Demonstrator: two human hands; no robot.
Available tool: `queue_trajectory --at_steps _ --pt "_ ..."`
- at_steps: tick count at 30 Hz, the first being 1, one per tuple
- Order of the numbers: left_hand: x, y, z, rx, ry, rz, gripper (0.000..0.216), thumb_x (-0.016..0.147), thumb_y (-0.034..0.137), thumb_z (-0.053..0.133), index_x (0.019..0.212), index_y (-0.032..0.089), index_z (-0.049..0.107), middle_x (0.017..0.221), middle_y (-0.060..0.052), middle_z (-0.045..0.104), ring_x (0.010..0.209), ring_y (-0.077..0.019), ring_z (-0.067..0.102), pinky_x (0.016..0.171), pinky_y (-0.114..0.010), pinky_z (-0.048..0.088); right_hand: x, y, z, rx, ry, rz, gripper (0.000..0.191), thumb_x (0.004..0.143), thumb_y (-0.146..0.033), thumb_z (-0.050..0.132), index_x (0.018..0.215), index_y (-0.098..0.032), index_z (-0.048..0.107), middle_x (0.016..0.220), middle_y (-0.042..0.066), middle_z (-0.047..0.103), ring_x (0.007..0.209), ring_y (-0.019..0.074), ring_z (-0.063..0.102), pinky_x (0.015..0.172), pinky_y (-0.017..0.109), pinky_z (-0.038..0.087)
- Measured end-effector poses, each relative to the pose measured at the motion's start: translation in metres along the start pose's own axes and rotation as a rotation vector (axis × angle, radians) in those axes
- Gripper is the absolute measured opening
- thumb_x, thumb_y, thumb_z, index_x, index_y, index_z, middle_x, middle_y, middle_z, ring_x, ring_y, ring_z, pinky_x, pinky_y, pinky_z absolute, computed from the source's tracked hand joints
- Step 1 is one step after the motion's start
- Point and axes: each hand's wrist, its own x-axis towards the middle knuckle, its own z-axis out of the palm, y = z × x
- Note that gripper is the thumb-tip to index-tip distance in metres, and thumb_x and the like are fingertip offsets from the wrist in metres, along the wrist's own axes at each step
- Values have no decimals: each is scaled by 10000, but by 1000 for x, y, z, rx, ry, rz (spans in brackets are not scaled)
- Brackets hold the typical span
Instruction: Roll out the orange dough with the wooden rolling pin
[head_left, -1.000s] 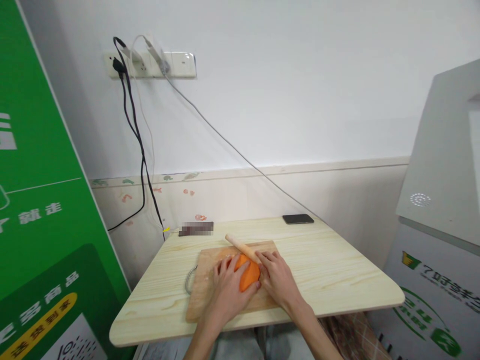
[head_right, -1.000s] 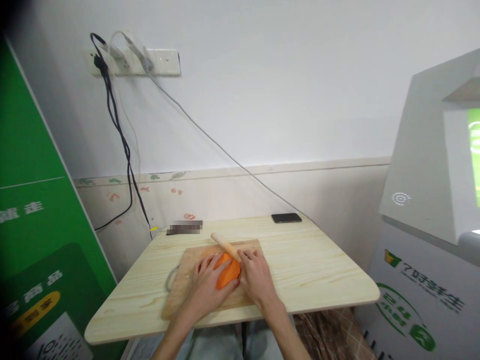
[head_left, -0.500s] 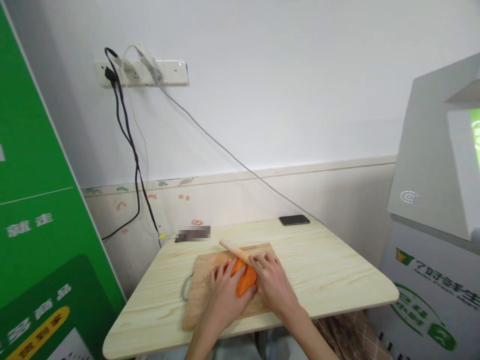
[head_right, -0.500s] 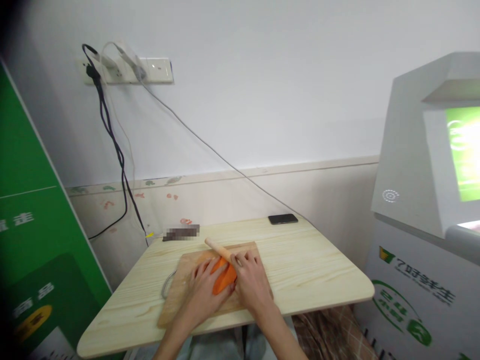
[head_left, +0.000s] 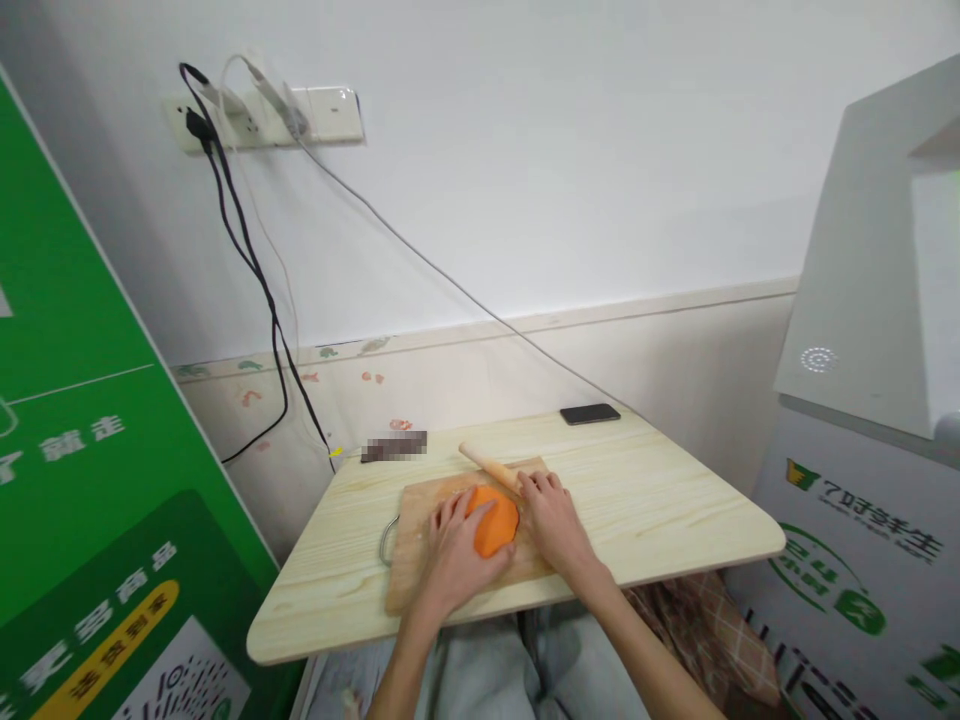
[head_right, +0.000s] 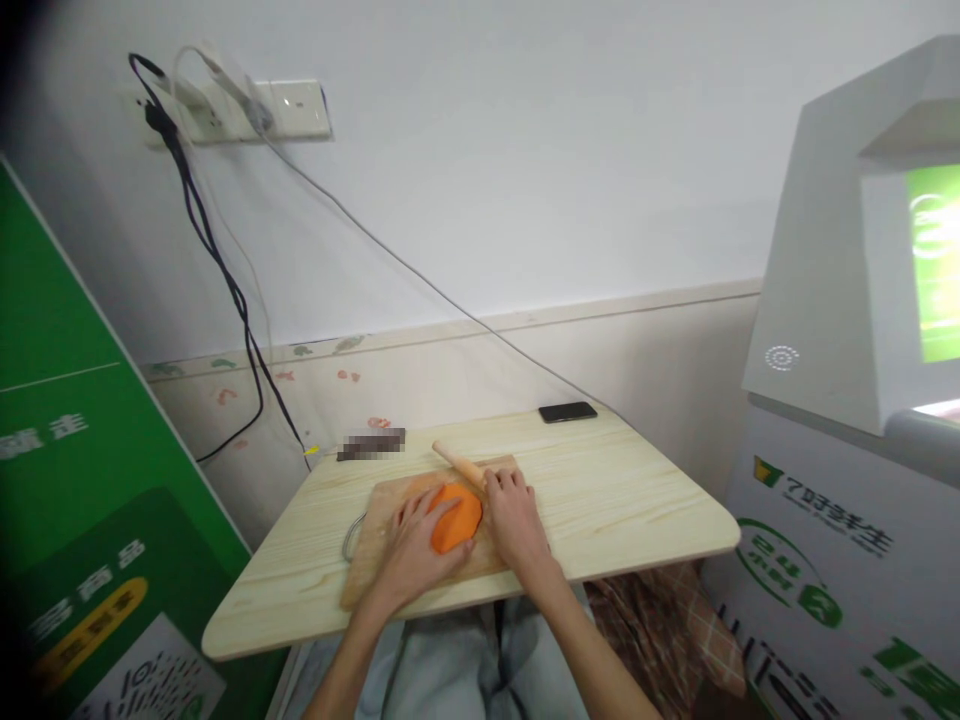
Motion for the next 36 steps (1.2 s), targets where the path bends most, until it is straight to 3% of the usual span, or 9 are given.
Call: queue_trajectory --at_steps 9,16,24,30,36 --pt "-1 -3 1 -80 43 16 504 906 425 753 1385 265 762 1610 -103 600 1491 -362 511 1285 -553 365 4 4 -12 127 -84 -59 488 1036 -142 535 1505 -218 648 1353 140 732 1261 302 590 997 393 512" --pt "2 -7 5 -87 62 48 496 893 472 782 1345 269 780 1507 -96 652 1378 -349 565 1245 -532 402 8 11 -4 279 3 -180 557 992 -72 482 1510 -172 660 1294 150 739 1200 279 612 1091 445 503" --pt "3 -8 4 -94 76 64 456 896 485 781 1303 279 790 1452 -96 671 1357 -356 563 1227 -536 415 10 0 -21 92 -136 -199 520 1043 -145 495 1526 -216 675 1325 143 760 1230 300 620 1031 397 509" --pt "4 -16 5 -168 61 96 537 853 379 798 1365 222 753 1514 -107 650 1437 -338 536 1289 -489 390 28 14 -15 201 -126 -191 376 1069 -211 537 1382 -149 736 1259 148 764 1225 271 649 1102 373 484" --pt "-1 -21 -11 -383 43 236 701 744 95 677 1442 158 676 1562 -108 632 1538 -316 474 1354 -464 293 32 31 -5 429 -63 -191 377 1071 -254 513 1375 -164 717 1244 133 758 1213 266 661 1105 419 502"
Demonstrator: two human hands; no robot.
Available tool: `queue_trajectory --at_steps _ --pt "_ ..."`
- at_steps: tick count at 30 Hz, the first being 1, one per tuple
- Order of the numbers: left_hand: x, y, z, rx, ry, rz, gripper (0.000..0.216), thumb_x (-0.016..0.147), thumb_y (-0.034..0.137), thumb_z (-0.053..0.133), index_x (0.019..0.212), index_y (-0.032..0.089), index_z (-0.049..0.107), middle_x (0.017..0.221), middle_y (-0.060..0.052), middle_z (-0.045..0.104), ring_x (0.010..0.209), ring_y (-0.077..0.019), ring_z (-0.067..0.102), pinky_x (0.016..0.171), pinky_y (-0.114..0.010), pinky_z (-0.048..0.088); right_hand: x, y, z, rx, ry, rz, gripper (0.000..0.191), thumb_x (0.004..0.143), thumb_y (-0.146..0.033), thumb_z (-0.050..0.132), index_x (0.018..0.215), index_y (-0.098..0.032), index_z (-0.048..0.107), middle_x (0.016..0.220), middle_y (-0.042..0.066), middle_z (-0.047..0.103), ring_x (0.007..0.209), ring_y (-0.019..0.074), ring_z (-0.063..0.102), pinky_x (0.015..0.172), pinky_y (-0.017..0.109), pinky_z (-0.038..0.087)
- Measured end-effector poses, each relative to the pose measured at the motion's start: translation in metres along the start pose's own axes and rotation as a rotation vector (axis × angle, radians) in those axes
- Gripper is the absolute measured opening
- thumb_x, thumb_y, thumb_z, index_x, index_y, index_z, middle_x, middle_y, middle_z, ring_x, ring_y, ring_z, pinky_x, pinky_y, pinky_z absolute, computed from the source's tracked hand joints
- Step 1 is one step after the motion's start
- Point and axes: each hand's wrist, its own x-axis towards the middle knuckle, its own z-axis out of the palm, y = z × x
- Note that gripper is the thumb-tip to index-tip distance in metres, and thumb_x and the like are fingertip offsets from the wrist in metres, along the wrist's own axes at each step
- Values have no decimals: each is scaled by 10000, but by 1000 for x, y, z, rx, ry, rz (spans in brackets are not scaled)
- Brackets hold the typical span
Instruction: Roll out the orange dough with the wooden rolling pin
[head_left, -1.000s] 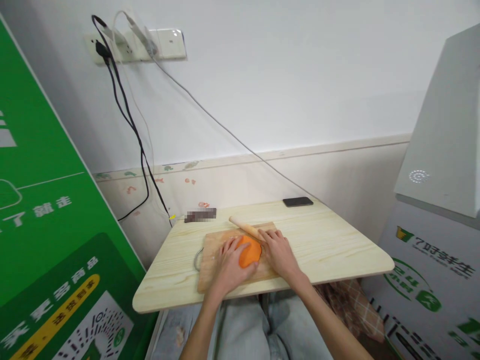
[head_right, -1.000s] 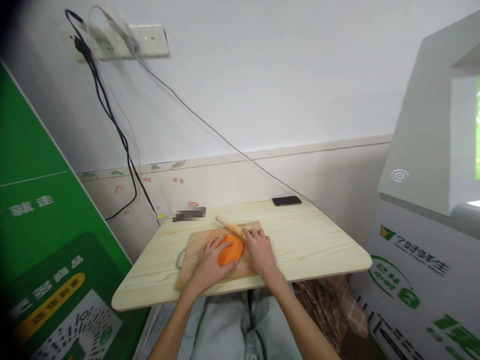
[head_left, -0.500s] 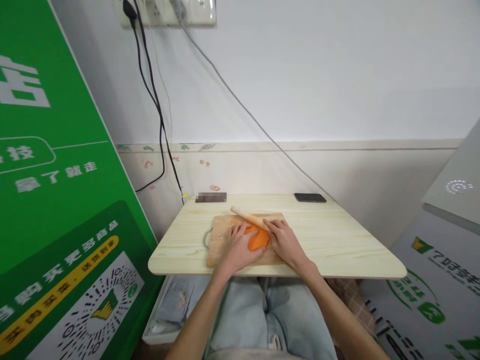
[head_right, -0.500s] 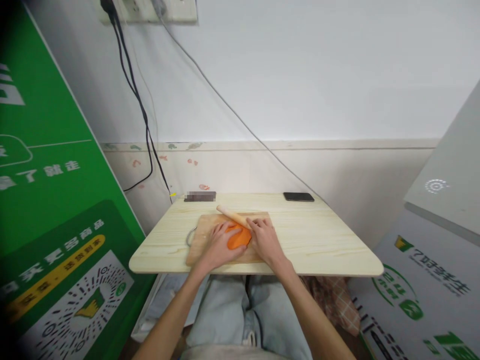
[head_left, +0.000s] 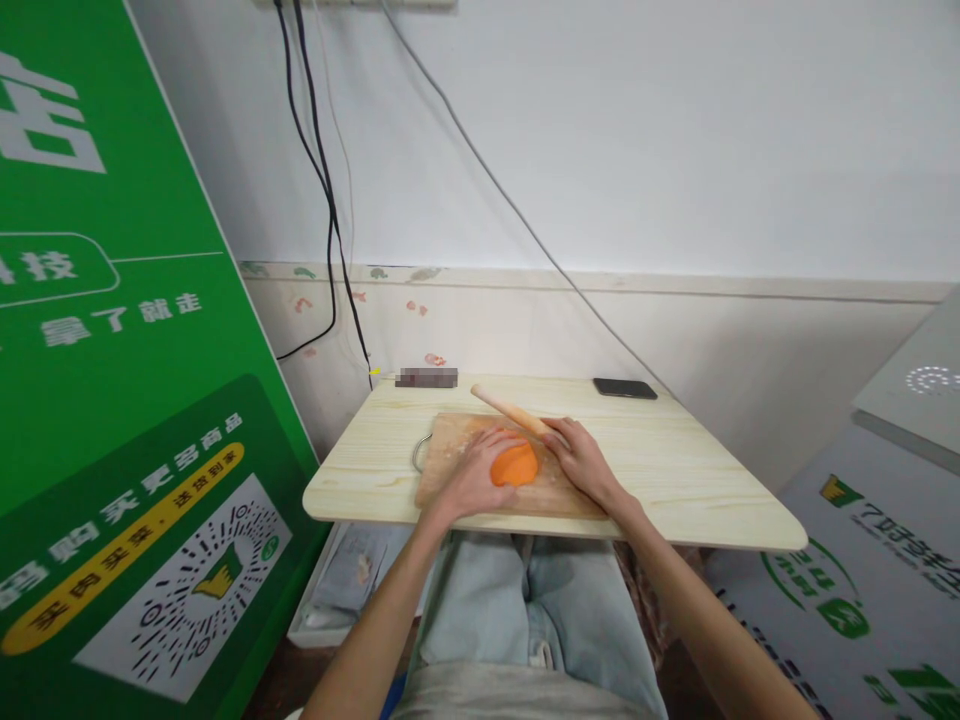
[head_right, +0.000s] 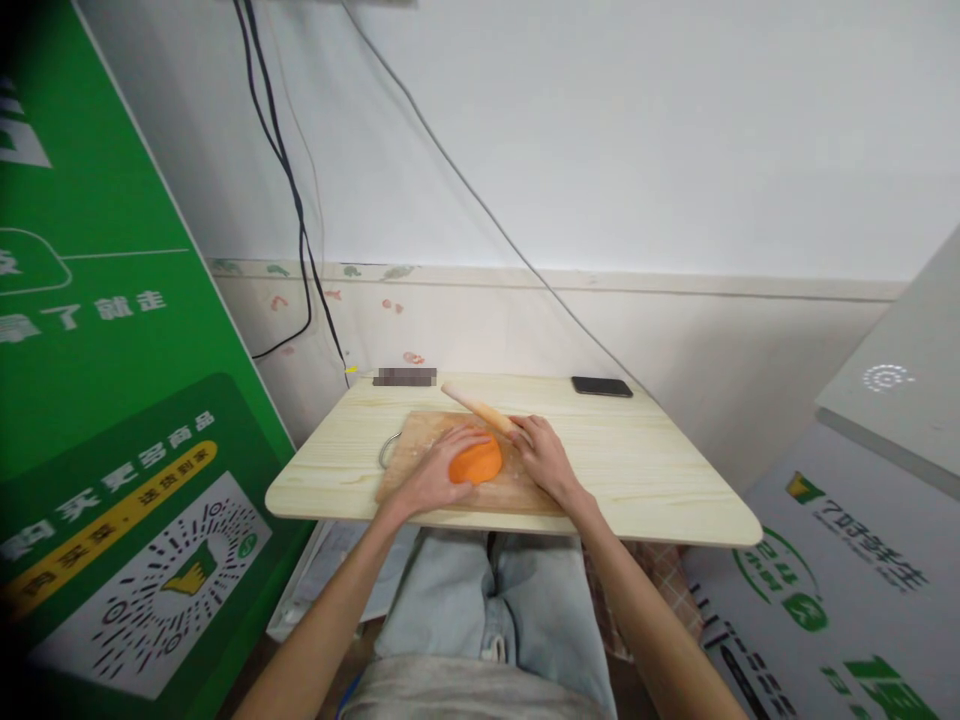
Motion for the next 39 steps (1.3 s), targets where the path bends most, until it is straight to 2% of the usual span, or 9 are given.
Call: queue_trajectory --at_steps 4,7,10,12,14,18,25,30,39 --pt "-1 -4 3 -67 132 26 739 630 37 587 1349 170 699 1477 -120 629 1431 -315 543 1301 -492 379 -6 4 2 58 20 -73 391 1075 -337 533 1403 -229 716 1267 114 747 1232 283 653 1109 460 515" --pt "-4 -9 9 -13 339 -5 697 610 22 583 1264 228 709 1362 -99 627 1350 -320 559 1252 -530 426 -9 5 2 86 30 -107 381 1075 -367 551 1390 -249 731 1260 116 745 1235 299 653 1103 486 527" --pt "-4 -15 4 79 627 -119 468 759 59 612 1183 231 709 1220 -105 623 1245 -318 584 1175 -524 482 -11 4 -4 91 -32 -139 376 1085 -370 548 1383 -239 735 1274 123 737 1240 298 656 1114 490 521" --pt "0 -19 -6 182 713 -201 302 903 171 625 1188 222 710 1200 -123 623 1222 -331 585 1143 -532 499 -12 0 -10 72 -98 -177 363 1088 -374 555 1369 -236 739 1269 125 736 1229 293 659 1110 481 521" --pt "9 -24 -16 319 648 -253 264 998 293 603 1219 209 720 1235 -148 633 1250 -349 580 1149 -551 491 -11 -5 -15 34 -142 -208 342 1094 -377 551 1330 -229 749 1257 122 736 1216 284 659 1102 464 520" --pt "30 -38 -23 559 254 -271 377 1073 305 479 1357 193 700 1399 -179 648 1424 -348 528 1238 -562 411 -2 -20 -15 -161 -156 -141 413 1144 -351 398 1190 -197 779 1248 136 725 1198 266 653 1096 427 501" --pt "65 -60 -22 650 -87 -367 541 1089 315 350 1563 173 568 1545 -196 617 1558 -334 443 1278 -550 372 31 -25 4 -520 -145 114 555 1153 -408 314 1629 -214 524 1632 163 561 1489 304 495 1177 481 426" --pt "79 -61 -28 637 -154 -385 576 1070 273 345 1606 160 523 1611 -186 579 1601 -316 409 1283 -529 375 42 -19 5 -543 -192 171 606 1145 -394 266 1668 -163 465 1688 170 516 1564 306 439 1244 497 374" --pt "29 -44 -17 720 -54 -290 616 1101 309 303 1658 100 464 1692 -197 495 1683 -345 254 1348 -561 267 -11 -35 16 -639 -70 123 682 1124 -339 174 1688 -22 389 1716 194 471 1663 325 295 1344 575 223"
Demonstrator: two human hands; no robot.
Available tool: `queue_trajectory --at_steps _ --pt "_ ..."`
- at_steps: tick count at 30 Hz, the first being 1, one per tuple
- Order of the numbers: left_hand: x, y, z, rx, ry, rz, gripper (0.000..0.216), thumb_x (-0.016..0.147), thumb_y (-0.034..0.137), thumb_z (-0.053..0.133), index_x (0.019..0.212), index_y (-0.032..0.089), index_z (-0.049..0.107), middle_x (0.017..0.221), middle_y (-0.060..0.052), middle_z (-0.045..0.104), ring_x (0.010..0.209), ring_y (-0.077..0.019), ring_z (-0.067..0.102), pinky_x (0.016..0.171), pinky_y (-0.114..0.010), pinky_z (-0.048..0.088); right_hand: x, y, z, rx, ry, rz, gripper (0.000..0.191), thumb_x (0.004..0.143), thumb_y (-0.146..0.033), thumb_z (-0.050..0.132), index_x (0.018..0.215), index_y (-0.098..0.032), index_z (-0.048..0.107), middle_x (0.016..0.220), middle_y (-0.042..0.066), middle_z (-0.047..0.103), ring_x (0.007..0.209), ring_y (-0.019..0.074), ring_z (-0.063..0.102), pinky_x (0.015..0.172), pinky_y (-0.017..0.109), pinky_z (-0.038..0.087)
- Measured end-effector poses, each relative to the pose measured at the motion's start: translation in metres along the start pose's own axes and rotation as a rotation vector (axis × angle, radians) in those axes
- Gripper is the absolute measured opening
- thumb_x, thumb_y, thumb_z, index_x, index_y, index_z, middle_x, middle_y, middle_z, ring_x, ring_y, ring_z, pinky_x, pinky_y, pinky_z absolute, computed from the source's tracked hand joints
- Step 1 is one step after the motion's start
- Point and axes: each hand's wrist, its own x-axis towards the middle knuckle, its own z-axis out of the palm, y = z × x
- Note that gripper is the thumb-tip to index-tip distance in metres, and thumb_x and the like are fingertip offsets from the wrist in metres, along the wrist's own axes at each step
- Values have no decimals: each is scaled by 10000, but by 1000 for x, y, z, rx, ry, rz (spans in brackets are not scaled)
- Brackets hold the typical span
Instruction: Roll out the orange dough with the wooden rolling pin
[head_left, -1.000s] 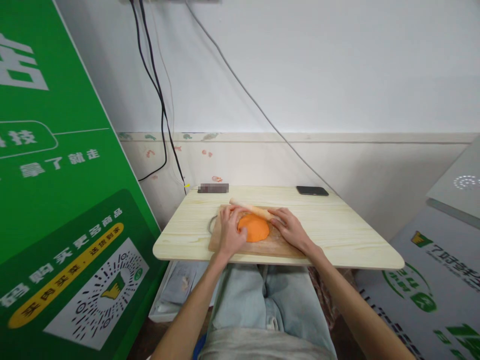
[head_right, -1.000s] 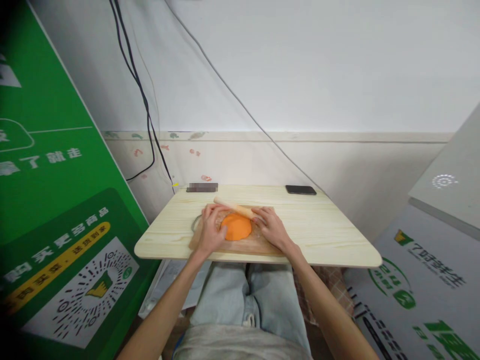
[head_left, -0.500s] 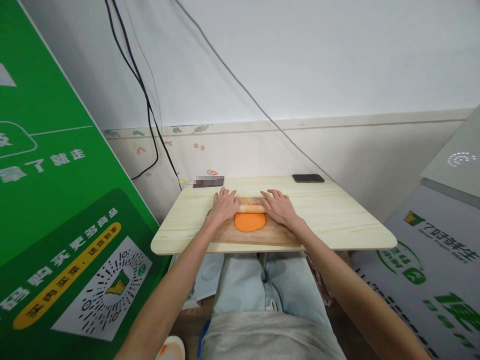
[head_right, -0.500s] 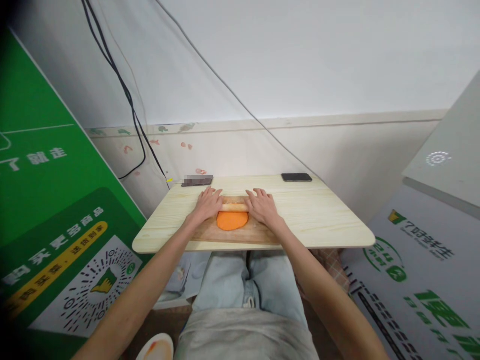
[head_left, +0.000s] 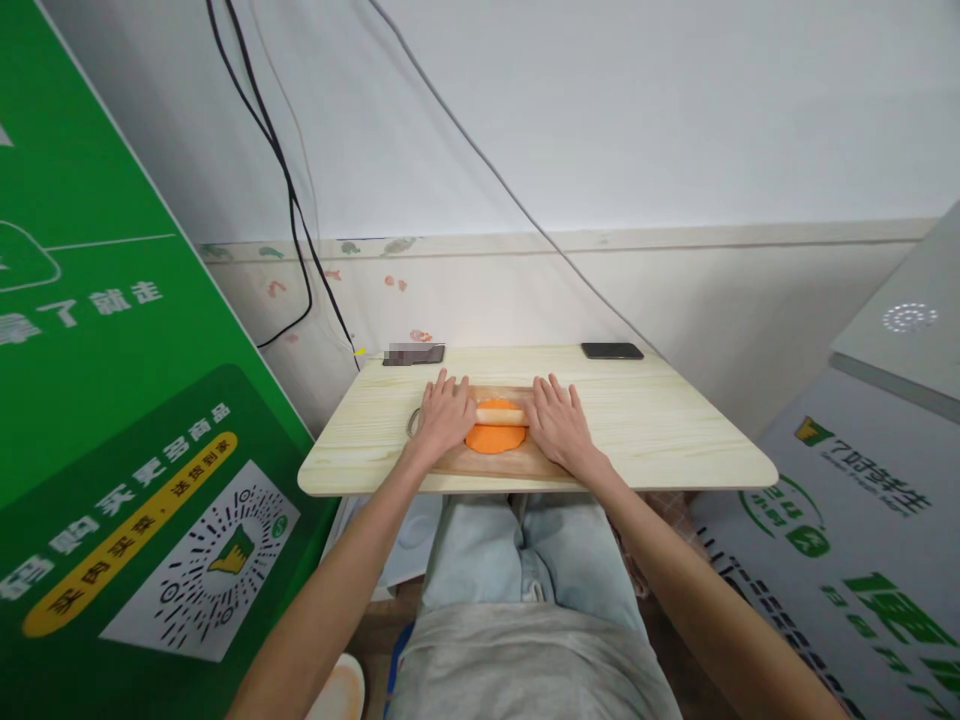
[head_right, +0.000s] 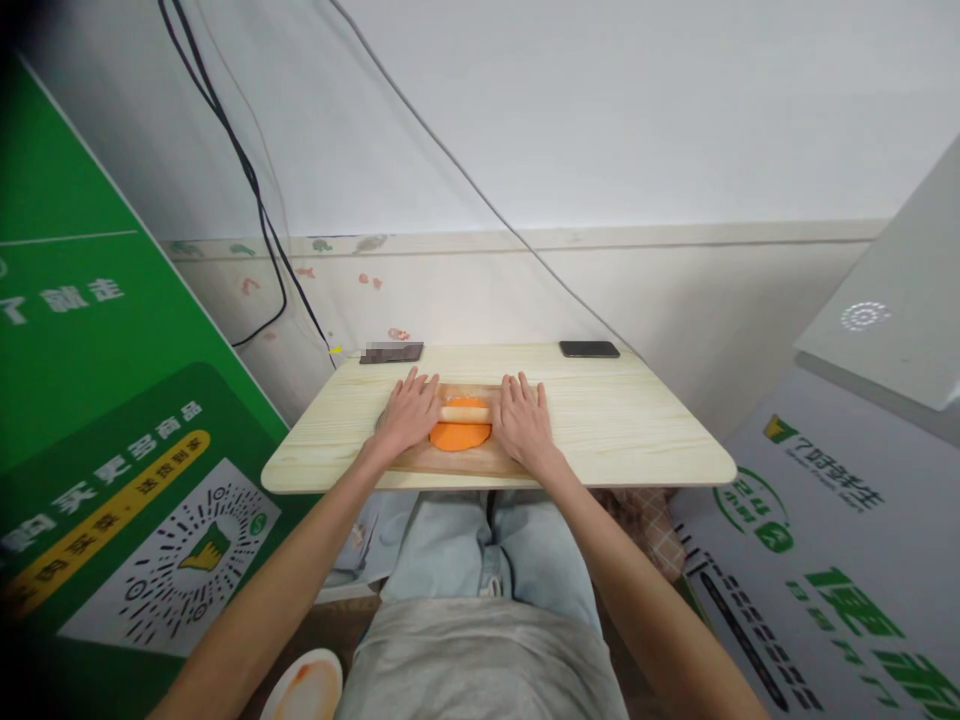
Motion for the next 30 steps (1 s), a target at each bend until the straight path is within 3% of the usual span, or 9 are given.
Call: queue_trajectory --at_steps 5,10,13,17,20,22,27,30 --pt "34 -2 -3 -48 -110 -61 643 1073 287 350 1693 127 413 1700 -192 492 1685 -328 264 1338 -530 294 36 3 1 -30 -68 15 681 1084 -295 225 1678 -4 387 1732 220 435 1673 357 261 1329 666 204" --pt "60 -3 -7 -94 -161 -101 662 1078 308 324 1713 124 350 1751 -177 423 1687 -311 270 1340 -520 291 66 10 4 33 -183 26 690 1092 -330 232 1698 -21 346 1770 211 364 1687 348 221 1329 657 219" --pt "48 -1 -6 -84 -134 -79 652 1094 333 310 1705 113 360 1753 -181 418 1696 -311 242 1348 -524 274 53 9 4 41 -111 22 690 1100 -344 228 1695 -15 350 1756 221 386 1676 348 257 1332 642 223" --pt "6 5 -1 -50 4 -38 638 1114 352 277 1675 79 409 1732 -210 439 1700 -339 215 1362 -549 242 14 1 2 15 20 -3 693 1102 -330 220 1689 17 346 1726 250 425 1656 354 311 1333 620 235" --pt "-20 8 3 -56 68 -2 649 1123 367 261 1680 61 391 1728 -209 447 1700 -337 213 1371 -528 232 -7 -4 3 12 66 -13 702 1103 -320 229 1716 16 286 1709 258 449 1646 343 341 1331 579 260" --pt "-24 8 5 -61 76 6 661 1124 365 254 1686 37 370 1733 -215 438 1700 -336 213 1375 -511 224 -9 -6 3 1 72 -5 700 1102 -313 231 1717 19 282 1705 259 456 1643 339 349 1334 567 251" --pt "21 1 3 -83 -69 -63 671 1094 321 283 1706 51 337 1744 -206 424 1704 -325 208 1362 -517 249 35 -1 1 -32 -55 9 688 1085 -289 245 1702 3 328 1731 236 427 1660 337 303 1339 603 216" --pt "57 -3 -1 -132 -200 -85 704 1088 345 281 1731 60 270 1797 -185 325 1717 -322 154 1369 -530 219 69 5 1 4 -197 4 696 1085 -304 239 1705 3 314 1773 222 349 1680 336 249 1336 626 219"
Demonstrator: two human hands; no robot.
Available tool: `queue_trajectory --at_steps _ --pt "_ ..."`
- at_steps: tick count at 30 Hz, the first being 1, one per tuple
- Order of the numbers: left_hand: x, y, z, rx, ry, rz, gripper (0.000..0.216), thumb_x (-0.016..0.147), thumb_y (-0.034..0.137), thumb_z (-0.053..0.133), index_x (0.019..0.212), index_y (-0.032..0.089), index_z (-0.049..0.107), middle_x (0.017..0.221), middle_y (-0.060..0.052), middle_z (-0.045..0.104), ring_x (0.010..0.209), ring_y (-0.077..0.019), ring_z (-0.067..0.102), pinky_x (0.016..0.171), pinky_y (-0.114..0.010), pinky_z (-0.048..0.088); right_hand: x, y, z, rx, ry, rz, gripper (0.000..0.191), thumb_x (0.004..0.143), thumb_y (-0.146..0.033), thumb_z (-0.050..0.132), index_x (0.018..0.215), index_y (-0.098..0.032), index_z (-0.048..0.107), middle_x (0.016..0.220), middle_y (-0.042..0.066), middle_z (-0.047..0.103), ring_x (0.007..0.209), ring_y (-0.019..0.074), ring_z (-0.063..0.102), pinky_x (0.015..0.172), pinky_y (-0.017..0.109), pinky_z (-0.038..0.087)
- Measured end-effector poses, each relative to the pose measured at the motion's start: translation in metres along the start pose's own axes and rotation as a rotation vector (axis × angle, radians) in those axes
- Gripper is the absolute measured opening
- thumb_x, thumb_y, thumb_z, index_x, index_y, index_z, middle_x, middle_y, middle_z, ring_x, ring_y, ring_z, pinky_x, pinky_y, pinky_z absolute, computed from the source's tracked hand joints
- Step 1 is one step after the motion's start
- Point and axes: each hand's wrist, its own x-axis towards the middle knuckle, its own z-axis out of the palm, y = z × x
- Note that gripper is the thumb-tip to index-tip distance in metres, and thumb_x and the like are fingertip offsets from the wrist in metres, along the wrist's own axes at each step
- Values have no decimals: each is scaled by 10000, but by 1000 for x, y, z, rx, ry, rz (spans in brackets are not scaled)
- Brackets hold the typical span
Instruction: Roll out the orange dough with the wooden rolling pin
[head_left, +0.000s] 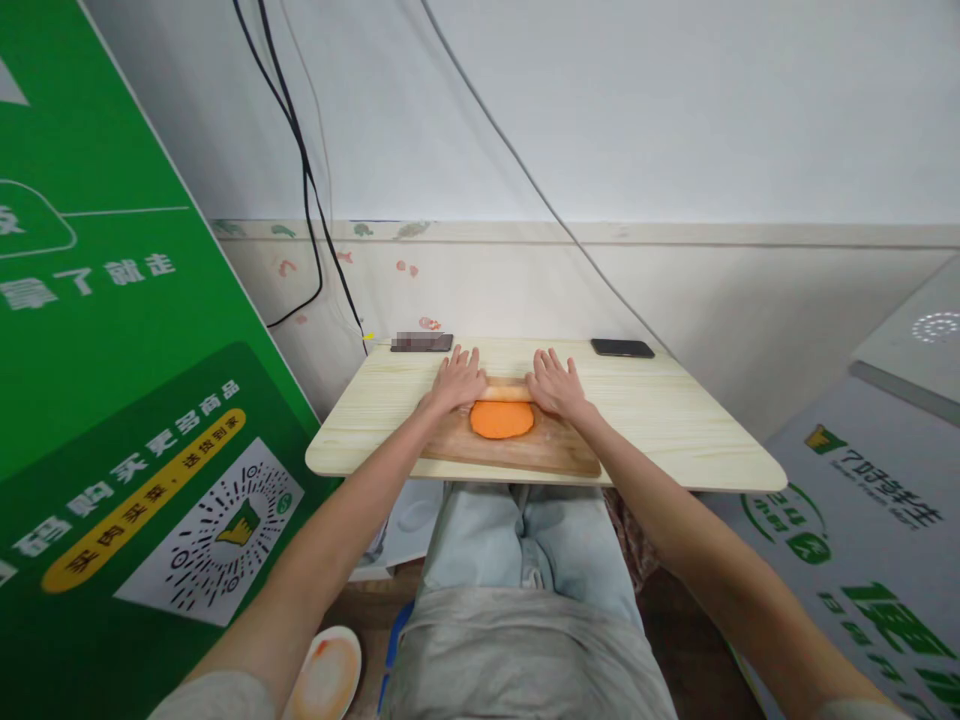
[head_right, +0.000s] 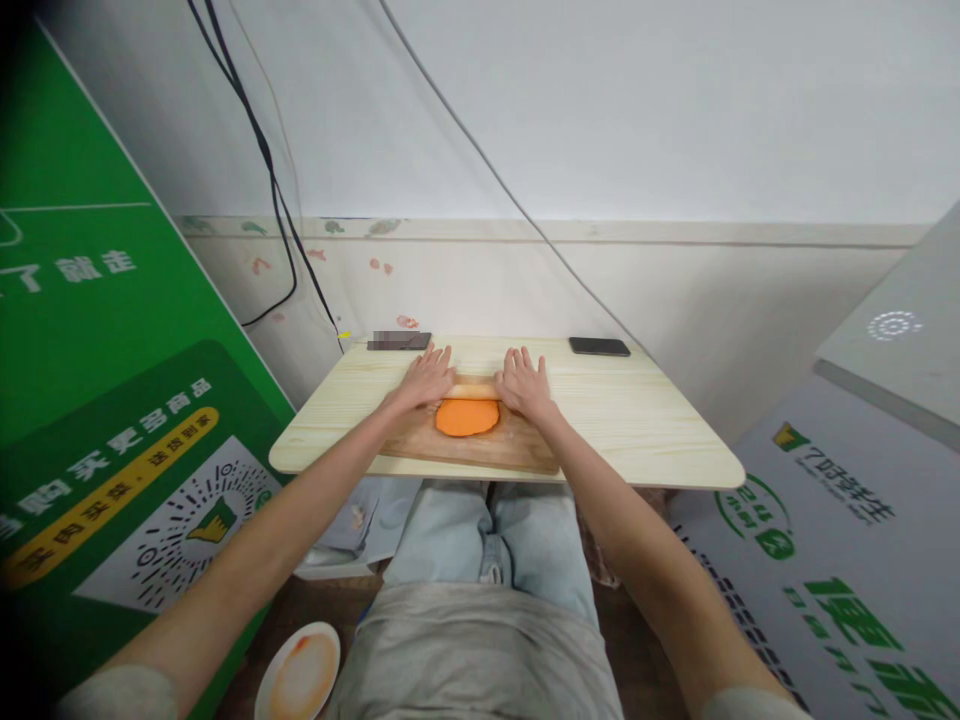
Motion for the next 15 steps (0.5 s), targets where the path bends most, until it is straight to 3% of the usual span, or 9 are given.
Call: queue_trajectory --at_steps 3,5,9,15 --pt "15 0 -5 -14 -38 -6 715 1091 373 275 1728 48 265 1810 -188 282 1717 -338 145 1366 -553 213 13 4 -1 38 -59 9 708 1104 -345 203 1712 7 287 1791 225 298 1691 332 215 1338 628 213" --pt "11 -1 -3 -14 -41 2 716 1094 382 272 1728 49 262 1812 -186 275 1718 -340 135 1367 -560 203 9 4 2 44 -22 10 717 1111 -372 196 1713 10 281 1787 236 298 1691 329 217 1339 620 212" --pt "-15 -1 7 19 48 57 697 1099 364 276 1726 58 273 1802 -197 300 1719 -327 141 1366 -544 203 -15 -1 8 3 119 -15 707 1104 -354 215 1693 26 313 1762 254 348 1673 331 275 1339 590 222" --pt "-56 2 17 78 156 87 681 1108 347 265 1699 12 317 1745 -234 407 1692 -350 235 1353 -525 227 -53 -10 10 -15 168 -14 689 1093 -297 212 1668 54 354 1688 272 474 1615 331 401 1322 524 272"
